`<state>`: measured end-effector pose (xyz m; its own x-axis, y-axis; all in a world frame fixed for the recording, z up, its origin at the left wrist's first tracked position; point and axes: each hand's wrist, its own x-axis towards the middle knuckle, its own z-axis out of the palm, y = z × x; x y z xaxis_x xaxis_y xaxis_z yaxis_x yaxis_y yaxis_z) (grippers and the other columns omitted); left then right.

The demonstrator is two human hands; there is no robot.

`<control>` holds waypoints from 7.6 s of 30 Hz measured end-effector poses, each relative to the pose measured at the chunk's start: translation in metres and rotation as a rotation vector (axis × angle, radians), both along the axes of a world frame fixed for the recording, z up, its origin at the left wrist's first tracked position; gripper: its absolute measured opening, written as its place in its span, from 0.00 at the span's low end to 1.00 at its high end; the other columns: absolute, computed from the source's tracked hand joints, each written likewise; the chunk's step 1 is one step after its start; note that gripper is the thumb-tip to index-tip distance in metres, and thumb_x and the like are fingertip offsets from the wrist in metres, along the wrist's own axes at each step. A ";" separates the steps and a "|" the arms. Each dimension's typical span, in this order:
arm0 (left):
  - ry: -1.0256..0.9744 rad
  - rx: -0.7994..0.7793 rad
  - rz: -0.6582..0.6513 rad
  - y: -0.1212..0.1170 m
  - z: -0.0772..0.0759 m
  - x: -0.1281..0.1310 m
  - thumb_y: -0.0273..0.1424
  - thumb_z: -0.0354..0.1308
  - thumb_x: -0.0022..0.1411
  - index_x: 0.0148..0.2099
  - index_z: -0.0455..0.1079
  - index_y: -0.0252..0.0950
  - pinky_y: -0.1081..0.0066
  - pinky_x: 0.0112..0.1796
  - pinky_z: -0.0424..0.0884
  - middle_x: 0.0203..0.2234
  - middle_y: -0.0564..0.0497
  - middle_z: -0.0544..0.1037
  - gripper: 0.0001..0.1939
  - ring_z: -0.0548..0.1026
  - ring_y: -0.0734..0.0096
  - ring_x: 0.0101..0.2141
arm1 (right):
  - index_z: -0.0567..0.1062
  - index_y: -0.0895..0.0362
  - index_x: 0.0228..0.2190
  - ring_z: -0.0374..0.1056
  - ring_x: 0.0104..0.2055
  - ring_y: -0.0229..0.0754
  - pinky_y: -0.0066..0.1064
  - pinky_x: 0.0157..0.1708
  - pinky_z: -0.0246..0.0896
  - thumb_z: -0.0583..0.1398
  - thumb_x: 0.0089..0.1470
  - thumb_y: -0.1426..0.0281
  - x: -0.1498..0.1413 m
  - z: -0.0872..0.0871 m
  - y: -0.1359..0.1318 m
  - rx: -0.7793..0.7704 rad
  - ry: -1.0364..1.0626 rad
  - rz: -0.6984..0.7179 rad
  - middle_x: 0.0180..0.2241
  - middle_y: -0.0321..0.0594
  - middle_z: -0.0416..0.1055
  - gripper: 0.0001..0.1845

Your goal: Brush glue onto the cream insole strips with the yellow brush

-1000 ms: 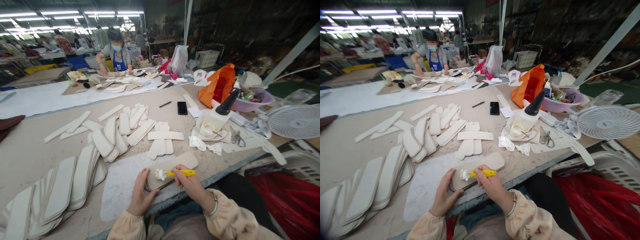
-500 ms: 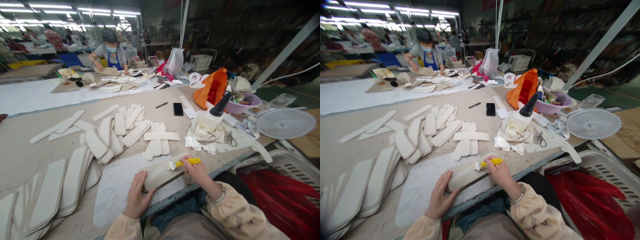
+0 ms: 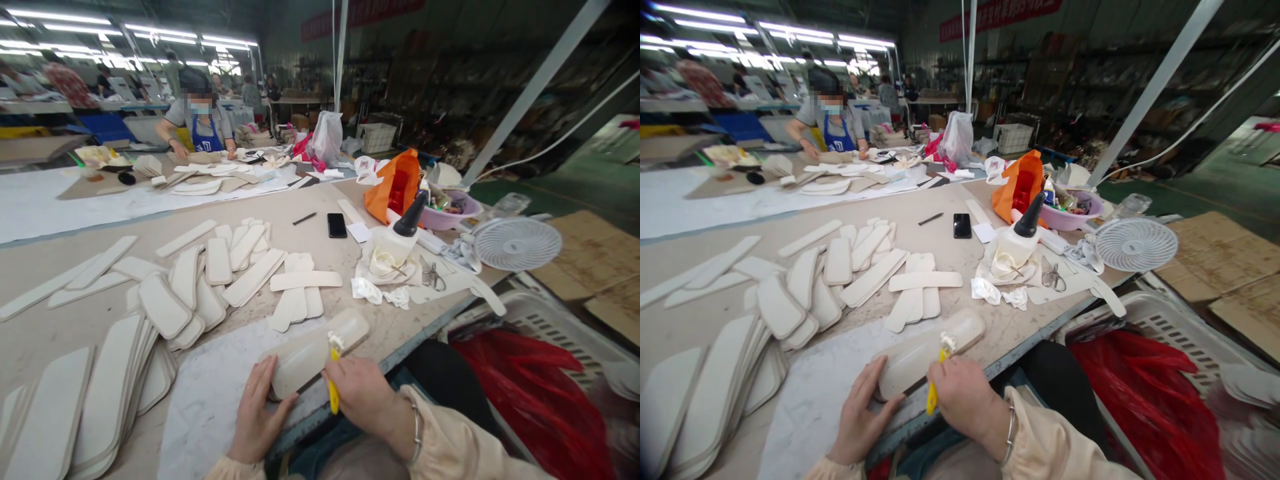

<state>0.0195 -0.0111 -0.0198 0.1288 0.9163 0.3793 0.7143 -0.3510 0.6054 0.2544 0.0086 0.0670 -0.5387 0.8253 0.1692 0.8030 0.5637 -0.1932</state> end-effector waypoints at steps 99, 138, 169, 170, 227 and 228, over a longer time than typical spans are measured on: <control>-0.019 -0.039 0.038 -0.006 -0.001 0.002 0.39 0.64 0.54 0.65 0.48 0.38 0.45 0.55 0.65 0.55 0.39 0.68 0.42 0.65 0.49 0.57 | 0.71 0.54 0.29 0.56 0.16 0.36 0.29 0.17 0.51 0.55 0.54 0.50 0.028 0.009 0.031 -0.647 1.054 -0.490 0.15 0.31 0.63 0.20; -0.038 -0.029 0.026 -0.006 -0.001 -0.001 0.41 0.65 0.53 0.66 0.47 0.40 0.47 0.53 0.67 0.55 0.39 0.68 0.44 0.67 0.50 0.55 | 0.70 0.57 0.29 0.56 0.16 0.31 0.24 0.19 0.54 0.54 0.58 0.57 -0.016 -0.004 0.024 -0.915 0.980 -0.248 0.15 0.29 0.63 0.16; 0.045 0.001 0.049 -0.003 -0.008 -0.002 0.41 0.62 0.55 0.64 0.51 0.40 0.46 0.51 0.69 0.54 0.39 0.68 0.38 0.68 0.49 0.54 | 0.73 0.57 0.41 0.75 0.36 0.44 0.33 0.37 0.70 0.53 0.62 0.68 0.061 -0.007 0.047 0.156 0.265 -0.106 0.35 0.45 0.78 0.11; 0.043 0.003 0.048 -0.002 -0.008 -0.002 0.41 0.62 0.55 0.64 0.51 0.40 0.46 0.51 0.69 0.54 0.39 0.68 0.38 0.68 0.49 0.53 | 0.73 0.58 0.41 0.74 0.34 0.43 0.33 0.35 0.70 0.52 0.62 0.69 0.055 -0.008 0.044 0.159 0.218 -0.076 0.33 0.45 0.77 0.11; 0.031 -0.051 0.024 -0.004 -0.005 -0.002 0.40 0.63 0.54 0.64 0.50 0.41 0.45 0.54 0.65 0.56 0.40 0.66 0.39 0.65 0.49 0.57 | 0.67 0.55 0.17 0.66 0.24 0.38 0.29 0.33 0.62 0.52 0.59 0.59 0.064 -0.006 0.042 -0.443 0.830 -0.459 0.18 0.33 0.68 0.22; 0.026 -0.051 0.025 -0.004 -0.006 -0.002 0.40 0.64 0.54 0.64 0.51 0.42 0.45 0.54 0.65 0.56 0.40 0.66 0.39 0.65 0.49 0.56 | 0.68 0.55 0.18 0.67 0.24 0.38 0.30 0.34 0.62 0.52 0.59 0.58 0.073 -0.006 0.046 -0.415 0.814 -0.484 0.18 0.33 0.68 0.22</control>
<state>0.0180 -0.0151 -0.0256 0.1151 0.9373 0.3290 0.7380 -0.3024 0.6033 0.3271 0.0548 0.0609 0.0170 0.9998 -0.0141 0.4651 -0.0204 -0.8850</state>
